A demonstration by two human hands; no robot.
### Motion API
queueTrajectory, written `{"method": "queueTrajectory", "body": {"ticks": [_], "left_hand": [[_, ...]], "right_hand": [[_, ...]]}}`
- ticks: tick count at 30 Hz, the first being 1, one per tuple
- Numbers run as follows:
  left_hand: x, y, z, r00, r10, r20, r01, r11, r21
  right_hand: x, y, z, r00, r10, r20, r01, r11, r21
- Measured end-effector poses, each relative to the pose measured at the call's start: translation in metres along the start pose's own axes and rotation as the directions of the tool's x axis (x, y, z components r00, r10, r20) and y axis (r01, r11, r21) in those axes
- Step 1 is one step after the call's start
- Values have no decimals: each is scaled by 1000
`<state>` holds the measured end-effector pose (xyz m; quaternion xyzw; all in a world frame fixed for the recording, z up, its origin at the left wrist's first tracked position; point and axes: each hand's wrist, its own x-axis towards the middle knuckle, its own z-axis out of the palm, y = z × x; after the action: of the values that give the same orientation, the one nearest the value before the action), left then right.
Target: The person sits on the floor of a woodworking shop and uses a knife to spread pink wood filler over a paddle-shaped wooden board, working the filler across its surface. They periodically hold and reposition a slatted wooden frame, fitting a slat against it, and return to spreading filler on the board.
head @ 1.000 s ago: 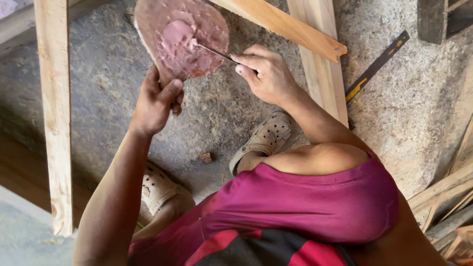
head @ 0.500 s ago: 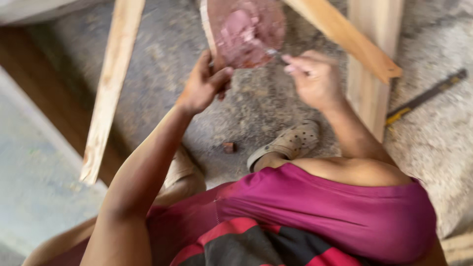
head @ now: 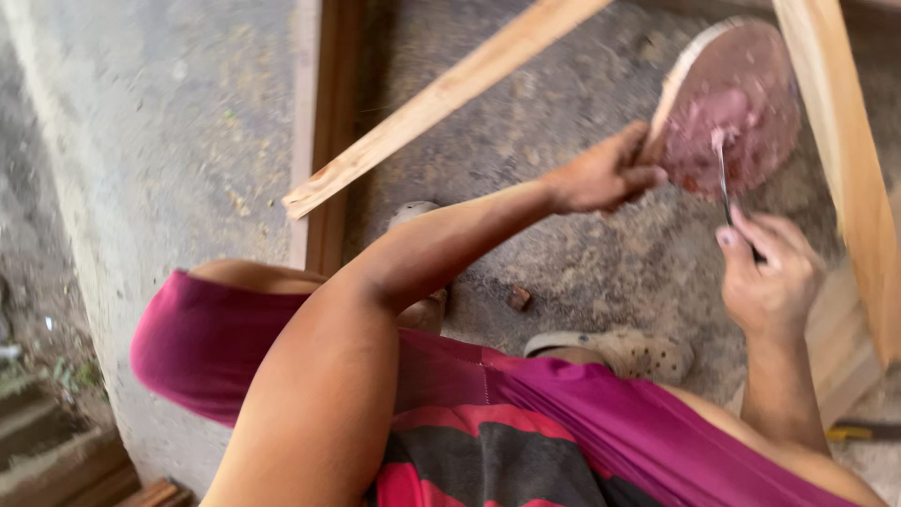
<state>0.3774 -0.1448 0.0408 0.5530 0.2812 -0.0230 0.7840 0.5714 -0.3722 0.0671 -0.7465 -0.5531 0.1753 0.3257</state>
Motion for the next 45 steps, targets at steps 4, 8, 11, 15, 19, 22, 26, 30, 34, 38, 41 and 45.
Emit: {"method": "queueTrajectory", "body": {"ticks": [4, 8, 11, 15, 19, 22, 26, 30, 34, 38, 41, 45], "left_hand": [[1, 2, -2, 1000, 18, 5, -19, 998, 53], [3, 1, 1, 999, 31, -26, -30, 999, 40], [3, -1, -2, 998, -39, -48, 42, 996, 77], [3, -1, -4, 998, -53, -31, 53, 999, -7], [3, 0, -7, 997, -49, -64, 48, 998, -27], [2, -3, -5, 998, -64, -26, 61, 993, -99], [4, -4, 3, 997, -76, -2, 75, 993, -92], [4, 0, 5, 998, -60, -8, 58, 985, -163], [6, 1, 8, 998, -56, 18, 58, 993, -102], [9, -1, 9, 998, -59, 9, 60, 987, -151], [12, 1, 11, 997, -71, 25, 74, 988, -138], [12, 8, 14, 997, -76, 9, 77, 983, -167]], "right_hand": [[4, 6, -5, 997, 72, -26, -72, 997, -9], [-3, 9, -3, 998, 62, 3, -62, 998, -34], [-6, 9, 0, 984, 179, 20, -179, 983, 36], [-3, 8, 4, 979, 202, 19, -203, 977, 65], [5, 12, 2, 998, 21, 56, -18, 999, -51], [7, 9, -1, 996, 85, -21, -86, 996, -15], [8, -10, 8, 989, 136, -58, -135, 991, 22], [17, -19, 1, 981, 192, -7, -189, 972, 138], [17, -20, -6, 977, 206, -52, -203, 978, 49], [18, -11, -5, 983, 184, 24, -185, 971, 151], [16, -4, -8, 984, 164, -75, -156, 982, 101], [5, -2, -7, 988, 151, 14, -151, 985, 81]]}}
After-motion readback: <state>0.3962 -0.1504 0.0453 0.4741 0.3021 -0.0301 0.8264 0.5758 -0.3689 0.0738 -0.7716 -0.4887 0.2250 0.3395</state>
